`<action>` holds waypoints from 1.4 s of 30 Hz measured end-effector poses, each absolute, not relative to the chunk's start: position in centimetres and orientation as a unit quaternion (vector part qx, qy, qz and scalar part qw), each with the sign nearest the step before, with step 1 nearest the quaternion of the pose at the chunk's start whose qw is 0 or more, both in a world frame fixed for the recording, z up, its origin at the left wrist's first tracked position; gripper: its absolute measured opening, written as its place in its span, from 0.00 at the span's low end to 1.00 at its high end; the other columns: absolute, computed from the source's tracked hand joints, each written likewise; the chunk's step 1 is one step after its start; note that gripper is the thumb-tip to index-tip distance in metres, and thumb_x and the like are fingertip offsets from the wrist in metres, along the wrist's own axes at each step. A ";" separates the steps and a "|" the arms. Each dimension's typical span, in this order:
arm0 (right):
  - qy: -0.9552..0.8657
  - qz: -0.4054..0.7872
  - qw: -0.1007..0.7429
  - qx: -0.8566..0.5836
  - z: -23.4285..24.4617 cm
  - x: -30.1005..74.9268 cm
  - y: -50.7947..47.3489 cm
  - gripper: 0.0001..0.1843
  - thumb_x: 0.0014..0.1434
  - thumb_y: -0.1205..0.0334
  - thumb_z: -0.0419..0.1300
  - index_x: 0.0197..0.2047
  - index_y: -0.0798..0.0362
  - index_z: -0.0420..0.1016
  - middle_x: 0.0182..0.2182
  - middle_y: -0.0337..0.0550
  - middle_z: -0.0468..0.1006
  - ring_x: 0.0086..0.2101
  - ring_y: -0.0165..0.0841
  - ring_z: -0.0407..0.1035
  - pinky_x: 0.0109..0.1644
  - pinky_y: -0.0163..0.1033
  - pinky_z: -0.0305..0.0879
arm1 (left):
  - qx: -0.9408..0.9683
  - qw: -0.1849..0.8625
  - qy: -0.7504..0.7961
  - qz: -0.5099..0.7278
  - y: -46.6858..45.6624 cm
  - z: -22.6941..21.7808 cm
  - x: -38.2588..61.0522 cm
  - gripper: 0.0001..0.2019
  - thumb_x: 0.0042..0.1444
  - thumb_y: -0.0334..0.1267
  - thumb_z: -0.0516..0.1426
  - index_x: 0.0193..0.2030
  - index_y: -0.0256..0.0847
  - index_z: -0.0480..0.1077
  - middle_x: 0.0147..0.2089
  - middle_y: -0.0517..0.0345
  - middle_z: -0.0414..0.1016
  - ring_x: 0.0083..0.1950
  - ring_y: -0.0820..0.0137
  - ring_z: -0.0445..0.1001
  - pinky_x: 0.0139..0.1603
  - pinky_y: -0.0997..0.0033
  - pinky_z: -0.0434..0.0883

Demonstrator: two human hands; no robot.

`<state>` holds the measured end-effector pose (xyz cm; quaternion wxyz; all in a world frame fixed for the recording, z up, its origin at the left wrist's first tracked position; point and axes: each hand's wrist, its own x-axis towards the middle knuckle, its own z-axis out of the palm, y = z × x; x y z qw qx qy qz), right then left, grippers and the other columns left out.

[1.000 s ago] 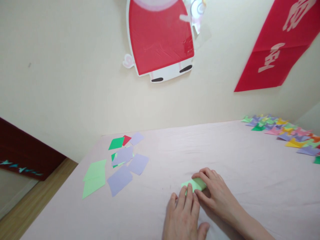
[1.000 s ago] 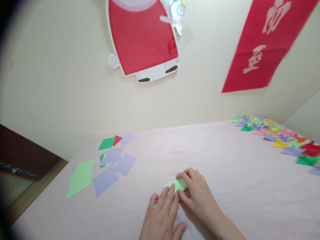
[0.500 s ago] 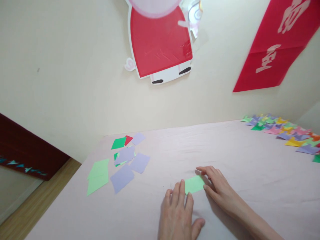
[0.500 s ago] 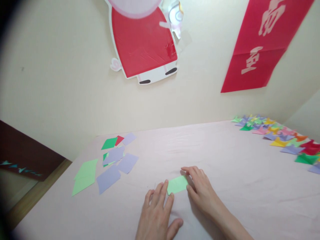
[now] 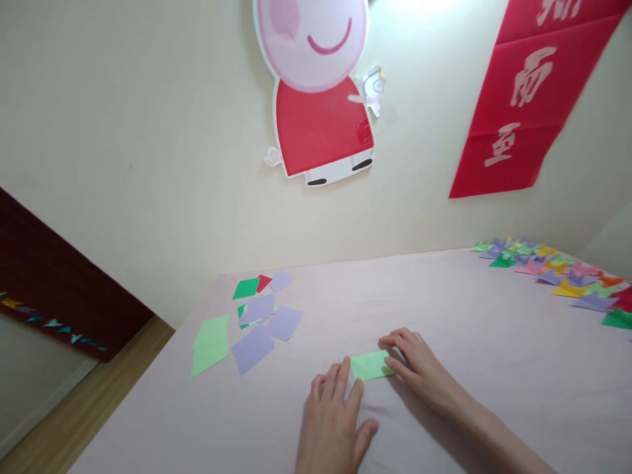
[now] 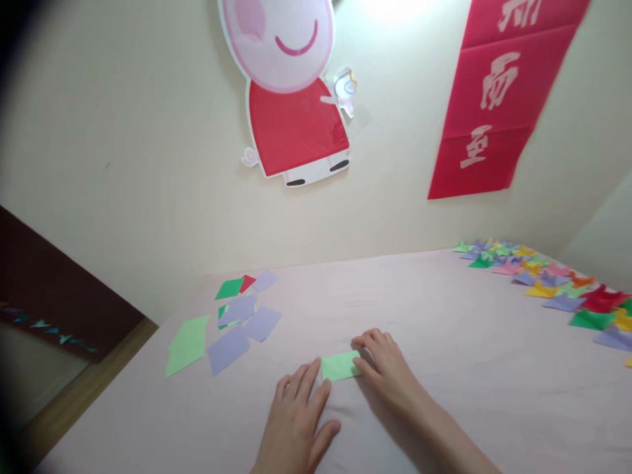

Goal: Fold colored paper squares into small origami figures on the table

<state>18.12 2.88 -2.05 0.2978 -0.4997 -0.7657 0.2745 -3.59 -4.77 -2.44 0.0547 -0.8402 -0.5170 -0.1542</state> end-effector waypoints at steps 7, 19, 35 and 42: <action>-0.784 0.265 0.247 -0.505 -1.0 15.9 2.7 0.17 0.48 0.71 0.59 0.43 0.50 0.75 0.44 0.46 0.72 0.46 0.43 0.64 0.52 0.50 0.59 | -0.838 0.052 -0.510 -0.188 -5.0 -3.6 -5.3 0.21 0.61 0.47 0.57 0.60 0.50 0.67 0.68 0.49 0.63 0.61 0.54 0.67 0.55 0.52 0.67; -0.733 0.383 0.343 -0.444 -0.9 16.6 3.6 0.04 0.56 0.60 0.59 0.31 0.50 0.71 0.35 0.42 0.71 0.41 0.39 0.64 0.49 0.44 0.59 | -0.767 -0.192 -0.558 -0.252 -1.7 -2.4 -3.8 0.38 0.49 0.31 0.61 0.68 0.41 0.56 0.73 0.45 0.51 0.72 0.52 0.49 0.68 0.47 0.54; -0.647 0.359 0.487 -0.463 -2.1 15.5 9.2 0.15 0.61 0.50 0.58 0.47 0.49 0.73 0.43 0.47 0.73 0.44 0.40 0.67 0.46 0.44 0.65 | -0.488 -0.529 -0.452 -0.527 7.3 -2.0 -2.1 0.22 0.52 0.33 0.59 0.55 0.43 0.60 0.38 0.61 0.71 0.38 0.71 0.73 0.41 0.73 0.69; -0.765 0.174 0.437 -0.440 -2.2 15.9 8.8 0.11 0.63 0.61 0.56 0.48 0.48 0.75 0.43 0.48 0.72 0.46 0.42 0.66 0.51 0.50 0.65 | -0.510 -0.479 -0.496 -0.514 7.3 -2.9 -3.1 0.21 0.57 0.34 0.56 0.58 0.43 0.61 0.40 0.59 0.70 0.41 0.71 0.74 0.43 0.73 0.71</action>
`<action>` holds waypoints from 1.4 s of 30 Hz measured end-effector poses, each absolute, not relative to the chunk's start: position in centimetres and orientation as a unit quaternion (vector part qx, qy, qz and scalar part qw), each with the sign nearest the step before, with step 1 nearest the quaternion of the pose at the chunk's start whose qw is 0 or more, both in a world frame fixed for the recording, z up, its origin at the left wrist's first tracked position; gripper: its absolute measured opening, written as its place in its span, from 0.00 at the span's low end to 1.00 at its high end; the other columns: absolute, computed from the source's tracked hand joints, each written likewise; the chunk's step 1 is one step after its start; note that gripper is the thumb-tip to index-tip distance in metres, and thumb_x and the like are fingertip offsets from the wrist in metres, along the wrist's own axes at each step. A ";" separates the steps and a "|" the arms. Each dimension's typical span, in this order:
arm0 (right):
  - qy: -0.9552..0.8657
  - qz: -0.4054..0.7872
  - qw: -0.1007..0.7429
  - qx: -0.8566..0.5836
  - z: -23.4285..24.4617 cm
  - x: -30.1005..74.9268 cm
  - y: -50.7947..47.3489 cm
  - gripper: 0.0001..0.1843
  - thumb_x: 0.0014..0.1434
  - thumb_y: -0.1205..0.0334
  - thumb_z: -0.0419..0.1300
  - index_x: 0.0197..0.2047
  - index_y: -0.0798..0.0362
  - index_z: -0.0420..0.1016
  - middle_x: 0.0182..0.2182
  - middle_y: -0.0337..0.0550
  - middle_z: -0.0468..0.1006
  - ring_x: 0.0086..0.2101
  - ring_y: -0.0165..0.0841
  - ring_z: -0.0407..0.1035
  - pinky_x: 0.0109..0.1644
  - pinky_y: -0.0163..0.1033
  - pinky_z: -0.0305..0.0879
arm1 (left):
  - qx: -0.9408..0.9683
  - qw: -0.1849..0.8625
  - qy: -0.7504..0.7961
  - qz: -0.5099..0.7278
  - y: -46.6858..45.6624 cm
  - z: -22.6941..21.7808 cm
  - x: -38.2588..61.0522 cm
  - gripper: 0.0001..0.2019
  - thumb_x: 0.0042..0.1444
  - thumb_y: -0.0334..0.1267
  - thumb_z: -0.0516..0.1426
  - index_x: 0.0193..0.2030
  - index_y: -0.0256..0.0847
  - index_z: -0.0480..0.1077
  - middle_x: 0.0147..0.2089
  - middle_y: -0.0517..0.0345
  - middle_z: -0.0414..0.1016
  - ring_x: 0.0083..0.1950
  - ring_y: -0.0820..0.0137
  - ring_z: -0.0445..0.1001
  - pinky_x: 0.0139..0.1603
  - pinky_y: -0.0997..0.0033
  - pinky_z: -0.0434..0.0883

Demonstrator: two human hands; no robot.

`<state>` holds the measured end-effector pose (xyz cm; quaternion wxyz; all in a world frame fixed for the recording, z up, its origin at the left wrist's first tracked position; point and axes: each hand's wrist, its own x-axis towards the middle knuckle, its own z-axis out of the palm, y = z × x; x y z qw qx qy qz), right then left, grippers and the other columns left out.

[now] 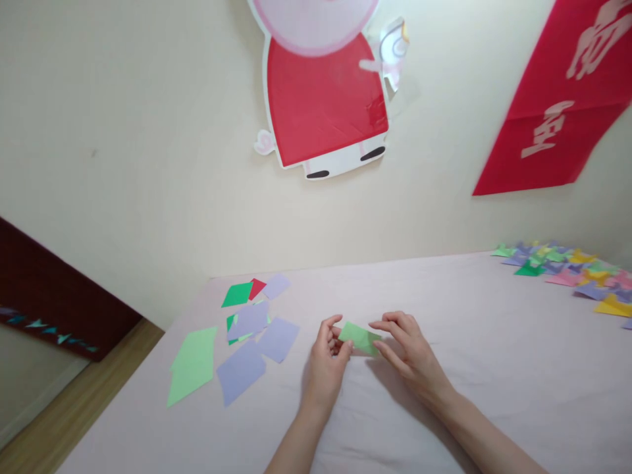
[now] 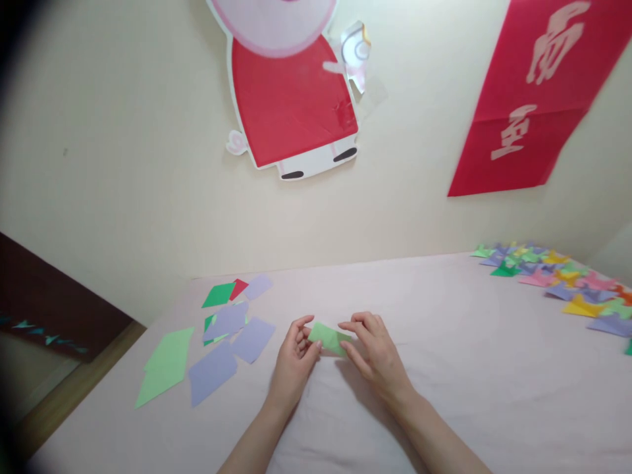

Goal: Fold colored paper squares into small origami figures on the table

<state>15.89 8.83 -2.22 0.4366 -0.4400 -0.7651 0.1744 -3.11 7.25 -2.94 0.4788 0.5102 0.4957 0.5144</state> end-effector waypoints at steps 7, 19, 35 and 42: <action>-0.782 0.157 0.425 -0.429 -2.8 15.1 8.4 0.11 0.64 0.65 0.55 0.49 0.48 0.73 0.43 0.48 0.73 0.45 0.41 0.68 0.49 0.47 0.68 | 0.507 0.481 0.504 0.508 7.2 -3.4 -3.0 0.21 0.58 0.37 0.57 0.58 0.43 0.61 0.44 0.55 0.72 0.44 0.67 0.76 0.45 0.69 0.72; -0.772 0.222 0.435 -0.406 -2.4 14.6 8.0 0.02 0.63 0.63 0.56 0.38 0.49 0.70 0.34 0.44 0.75 0.37 0.38 0.68 0.41 0.43 0.65 | 0.509 0.481 0.514 0.495 7.0 -3.3 -2.8 0.21 0.56 0.38 0.59 0.57 0.42 0.64 0.46 0.53 0.74 0.46 0.66 0.76 0.47 0.69 0.72; -0.564 0.538 0.506 -0.368 -2.9 14.6 8.4 0.17 0.56 0.50 0.65 0.45 0.50 0.76 0.39 0.44 0.77 0.36 0.36 0.72 0.37 0.38 0.69 | 0.456 0.621 0.369 0.520 6.9 -2.0 -2.7 0.41 0.48 0.42 0.67 0.67 0.40 0.55 0.54 0.46 0.73 0.58 0.56 0.70 0.60 0.58 0.64; -0.658 0.392 0.502 -0.403 -2.4 14.7 8.4 0.10 0.61 0.57 0.60 0.42 0.49 0.81 0.37 0.45 0.79 0.40 0.38 0.72 0.44 0.41 0.69 | 0.387 0.623 0.394 0.554 7.0 -2.0 -2.8 0.34 0.51 0.43 0.67 0.63 0.42 0.60 0.55 0.45 0.75 0.55 0.58 0.73 0.53 0.64 0.69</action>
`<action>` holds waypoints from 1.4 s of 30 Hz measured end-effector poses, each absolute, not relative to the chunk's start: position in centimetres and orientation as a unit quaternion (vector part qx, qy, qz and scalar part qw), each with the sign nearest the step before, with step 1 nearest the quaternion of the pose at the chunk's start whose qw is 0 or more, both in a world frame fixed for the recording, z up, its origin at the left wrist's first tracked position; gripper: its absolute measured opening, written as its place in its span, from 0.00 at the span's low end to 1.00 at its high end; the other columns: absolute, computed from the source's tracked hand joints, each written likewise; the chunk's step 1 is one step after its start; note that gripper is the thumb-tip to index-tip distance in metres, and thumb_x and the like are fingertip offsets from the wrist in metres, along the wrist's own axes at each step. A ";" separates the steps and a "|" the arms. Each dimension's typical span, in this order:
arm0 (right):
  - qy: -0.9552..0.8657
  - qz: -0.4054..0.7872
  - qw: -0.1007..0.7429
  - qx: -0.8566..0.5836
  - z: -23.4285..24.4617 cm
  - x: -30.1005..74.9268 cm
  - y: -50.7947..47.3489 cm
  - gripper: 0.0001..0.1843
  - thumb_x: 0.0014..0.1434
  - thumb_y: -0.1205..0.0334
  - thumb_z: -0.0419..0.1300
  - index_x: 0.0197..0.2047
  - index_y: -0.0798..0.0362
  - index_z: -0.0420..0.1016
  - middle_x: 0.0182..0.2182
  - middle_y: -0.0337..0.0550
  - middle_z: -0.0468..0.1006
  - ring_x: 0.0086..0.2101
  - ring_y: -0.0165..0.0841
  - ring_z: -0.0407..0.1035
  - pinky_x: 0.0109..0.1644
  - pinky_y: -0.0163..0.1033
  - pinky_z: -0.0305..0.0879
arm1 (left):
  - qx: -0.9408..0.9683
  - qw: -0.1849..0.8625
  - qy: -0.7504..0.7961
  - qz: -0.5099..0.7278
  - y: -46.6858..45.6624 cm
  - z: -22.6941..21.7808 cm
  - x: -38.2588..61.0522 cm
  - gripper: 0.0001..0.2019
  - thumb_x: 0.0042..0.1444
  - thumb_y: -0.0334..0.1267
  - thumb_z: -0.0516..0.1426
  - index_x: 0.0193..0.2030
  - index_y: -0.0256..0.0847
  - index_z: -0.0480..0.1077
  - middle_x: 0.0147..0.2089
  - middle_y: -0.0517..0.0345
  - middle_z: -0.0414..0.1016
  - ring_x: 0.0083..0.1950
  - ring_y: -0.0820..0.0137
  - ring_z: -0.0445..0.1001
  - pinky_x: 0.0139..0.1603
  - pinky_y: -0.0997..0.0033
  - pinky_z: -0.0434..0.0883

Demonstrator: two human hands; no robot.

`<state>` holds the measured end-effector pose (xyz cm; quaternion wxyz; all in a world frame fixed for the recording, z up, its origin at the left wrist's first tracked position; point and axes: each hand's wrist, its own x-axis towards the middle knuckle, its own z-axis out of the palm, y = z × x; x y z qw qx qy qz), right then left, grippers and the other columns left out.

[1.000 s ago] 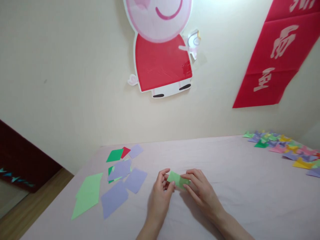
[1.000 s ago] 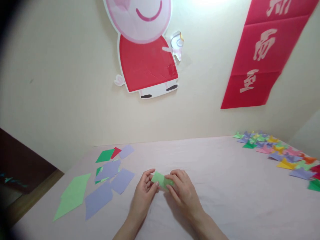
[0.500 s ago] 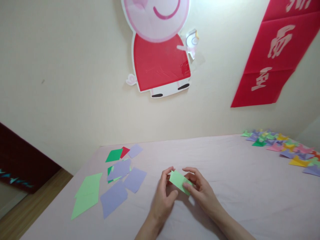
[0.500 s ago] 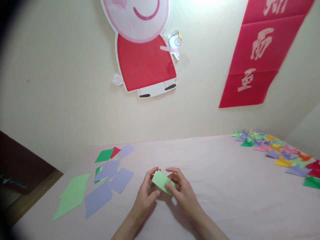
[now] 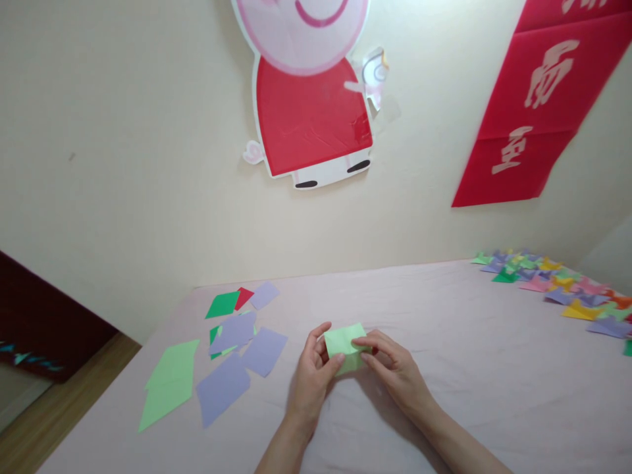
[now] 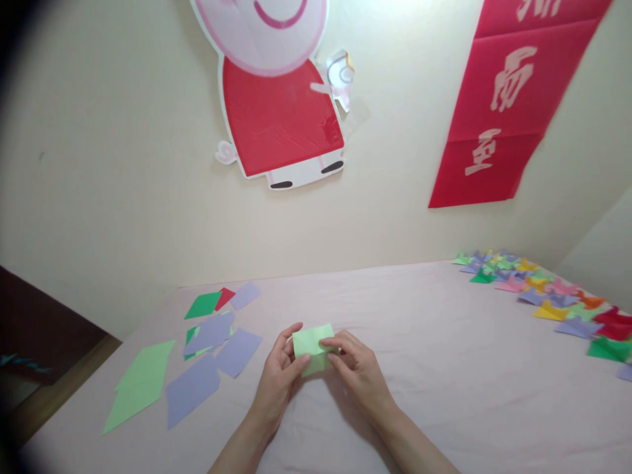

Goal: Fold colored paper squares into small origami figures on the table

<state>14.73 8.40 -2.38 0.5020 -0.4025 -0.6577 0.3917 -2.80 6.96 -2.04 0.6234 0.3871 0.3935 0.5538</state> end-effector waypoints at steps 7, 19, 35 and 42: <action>-0.690 0.309 0.511 -0.408 -2.1 14.9 8.5 0.07 0.62 0.61 0.59 0.38 0.46 0.80 0.34 0.43 0.76 0.40 0.38 0.70 0.44 0.40 0.68 | 0.382 0.640 0.381 0.547 6.8 -1.8 -2.8 0.31 0.53 0.45 0.66 0.61 0.41 0.63 0.53 0.45 0.76 0.52 0.59 0.75 0.51 0.65 0.70; -0.697 0.356 0.492 -0.382 -2.4 14.8 8.3 0.06 0.62 0.64 0.59 0.38 0.48 0.79 0.33 0.41 0.77 0.38 0.37 0.69 0.43 0.40 0.66 | 0.380 0.661 0.364 0.535 6.7 -1.7 -2.9 0.32 0.54 0.44 0.66 0.62 0.41 0.60 0.51 0.47 0.74 0.50 0.61 0.75 0.48 0.67 0.71; -0.685 0.356 0.504 -0.388 -2.1 14.7 8.3 0.06 0.61 0.63 0.60 0.34 0.48 0.79 0.36 0.42 0.72 0.36 0.34 0.69 0.38 0.36 0.65 | 0.516 0.500 0.446 0.533 6.5 -2.3 -1.8 0.07 0.51 0.38 0.65 0.38 0.44 0.76 0.70 0.52 0.55 0.68 0.56 0.59 0.62 0.62 0.61; -0.684 0.382 0.502 -0.366 -1.9 14.7 8.5 0.07 0.63 0.60 0.59 0.36 0.50 0.79 0.34 0.43 0.76 0.38 0.35 0.71 0.43 0.38 0.66 | 0.513 0.467 0.490 0.528 6.7 -2.4 -1.8 0.07 0.53 0.39 0.63 0.38 0.43 0.75 0.67 0.51 0.61 0.67 0.59 0.60 0.63 0.63 0.59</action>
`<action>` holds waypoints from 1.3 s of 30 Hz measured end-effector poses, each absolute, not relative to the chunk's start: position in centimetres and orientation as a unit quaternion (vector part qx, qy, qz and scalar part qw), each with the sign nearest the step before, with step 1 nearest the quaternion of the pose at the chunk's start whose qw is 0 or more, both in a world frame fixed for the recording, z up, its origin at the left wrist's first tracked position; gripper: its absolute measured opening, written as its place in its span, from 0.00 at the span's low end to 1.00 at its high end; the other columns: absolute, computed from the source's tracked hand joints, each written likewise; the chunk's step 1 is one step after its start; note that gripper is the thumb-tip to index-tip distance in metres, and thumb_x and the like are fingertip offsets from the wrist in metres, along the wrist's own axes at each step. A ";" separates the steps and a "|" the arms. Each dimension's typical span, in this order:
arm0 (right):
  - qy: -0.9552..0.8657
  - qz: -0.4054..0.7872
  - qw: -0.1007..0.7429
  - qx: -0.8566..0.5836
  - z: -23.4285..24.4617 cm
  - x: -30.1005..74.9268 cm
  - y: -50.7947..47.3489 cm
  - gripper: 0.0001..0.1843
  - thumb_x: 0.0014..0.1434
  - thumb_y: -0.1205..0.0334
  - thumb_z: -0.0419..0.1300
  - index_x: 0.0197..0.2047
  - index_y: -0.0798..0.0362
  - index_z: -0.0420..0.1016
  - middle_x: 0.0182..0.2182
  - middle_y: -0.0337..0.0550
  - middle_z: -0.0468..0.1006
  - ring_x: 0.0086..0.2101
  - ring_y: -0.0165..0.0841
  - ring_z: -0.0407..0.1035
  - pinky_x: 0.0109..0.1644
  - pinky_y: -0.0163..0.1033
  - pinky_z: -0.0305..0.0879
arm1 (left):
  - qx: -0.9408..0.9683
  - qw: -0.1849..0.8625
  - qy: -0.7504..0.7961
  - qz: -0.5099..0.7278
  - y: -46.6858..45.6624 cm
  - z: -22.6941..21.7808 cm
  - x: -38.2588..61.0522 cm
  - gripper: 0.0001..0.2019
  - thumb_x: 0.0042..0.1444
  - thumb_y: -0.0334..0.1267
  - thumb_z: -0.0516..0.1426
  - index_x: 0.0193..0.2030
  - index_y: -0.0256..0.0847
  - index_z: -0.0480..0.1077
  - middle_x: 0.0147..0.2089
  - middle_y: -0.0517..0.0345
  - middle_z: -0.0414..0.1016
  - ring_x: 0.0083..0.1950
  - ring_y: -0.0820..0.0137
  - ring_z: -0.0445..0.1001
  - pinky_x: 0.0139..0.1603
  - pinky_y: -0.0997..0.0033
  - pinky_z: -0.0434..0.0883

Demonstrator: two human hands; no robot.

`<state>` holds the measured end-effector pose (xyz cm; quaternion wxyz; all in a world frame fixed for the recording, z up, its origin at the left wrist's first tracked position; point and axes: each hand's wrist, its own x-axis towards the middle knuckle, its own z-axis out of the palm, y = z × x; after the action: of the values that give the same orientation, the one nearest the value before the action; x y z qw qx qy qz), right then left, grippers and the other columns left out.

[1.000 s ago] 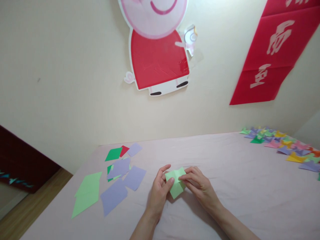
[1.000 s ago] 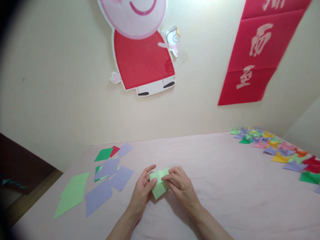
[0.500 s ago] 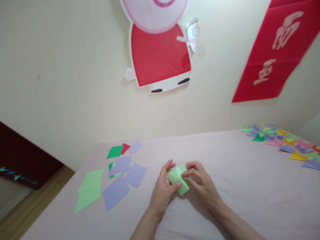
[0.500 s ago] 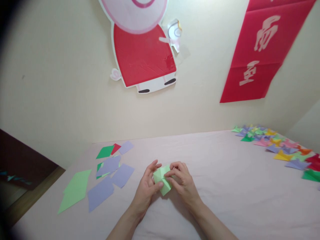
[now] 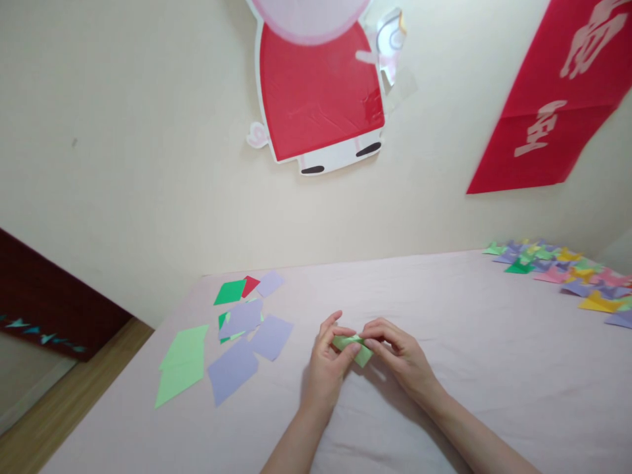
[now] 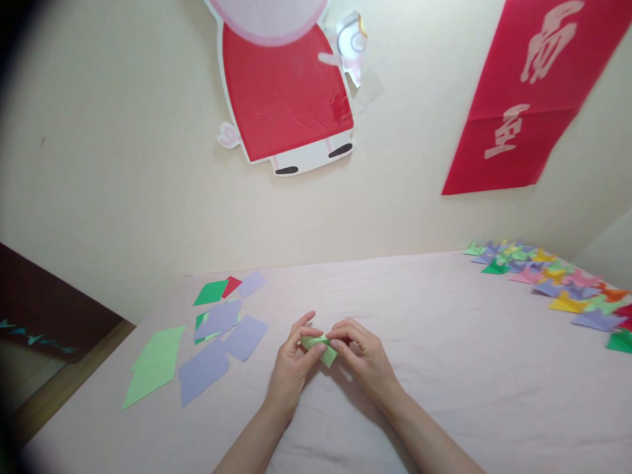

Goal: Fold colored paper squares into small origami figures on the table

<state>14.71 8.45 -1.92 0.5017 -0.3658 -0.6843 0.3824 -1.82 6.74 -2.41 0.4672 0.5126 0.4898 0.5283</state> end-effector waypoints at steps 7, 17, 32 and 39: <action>-0.698 0.367 0.491 -0.370 -1.8 14.3 8.3 0.06 0.61 0.59 0.61 0.36 0.52 0.76 0.32 0.41 0.74 0.31 0.32 0.67 0.36 0.36 0.65 | 0.486 0.452 0.505 0.552 6.8 -2.5 -1.7 0.06 0.53 0.40 0.63 0.36 0.43 0.73 0.66 0.52 0.63 0.66 0.60 0.62 0.63 0.64 0.59; -0.671 0.380 0.481 -0.417 -2.1 14.5 8.4 0.09 0.60 0.59 0.61 0.30 0.52 0.75 0.28 0.39 0.74 0.31 0.32 0.69 0.36 0.35 0.63 | 0.535 0.375 0.553 0.517 6.5 -1.8 -1.6 0.06 0.56 0.43 0.61 0.34 0.44 0.74 0.61 0.54 0.63 0.52 0.64 0.70 0.51 0.66 0.66; -0.672 0.382 0.462 -0.435 -1.6 14.6 8.1 0.13 0.61 0.53 0.60 0.31 0.52 0.78 0.27 0.41 0.78 0.28 0.32 0.71 0.33 0.34 0.66 | 0.580 0.313 0.548 0.515 6.7 -1.6 -2.2 0.08 0.59 0.45 0.59 0.33 0.46 0.75 0.54 0.55 0.68 0.57 0.60 0.65 0.59 0.59 0.61; -0.716 0.340 0.444 -0.417 -1.4 14.4 7.9 0.12 0.62 0.54 0.59 0.33 0.52 0.77 0.27 0.40 0.77 0.27 0.32 0.70 0.32 0.34 0.66 | 0.582 0.308 0.549 0.516 6.7 -1.7 -2.2 0.07 0.60 0.43 0.58 0.33 0.46 0.74 0.52 0.55 0.69 0.57 0.61 0.66 0.61 0.60 0.60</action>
<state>14.39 7.90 -1.44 0.4445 -0.4172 -0.7162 0.3398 -2.22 6.71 -1.74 0.3079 0.5818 0.5485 0.5156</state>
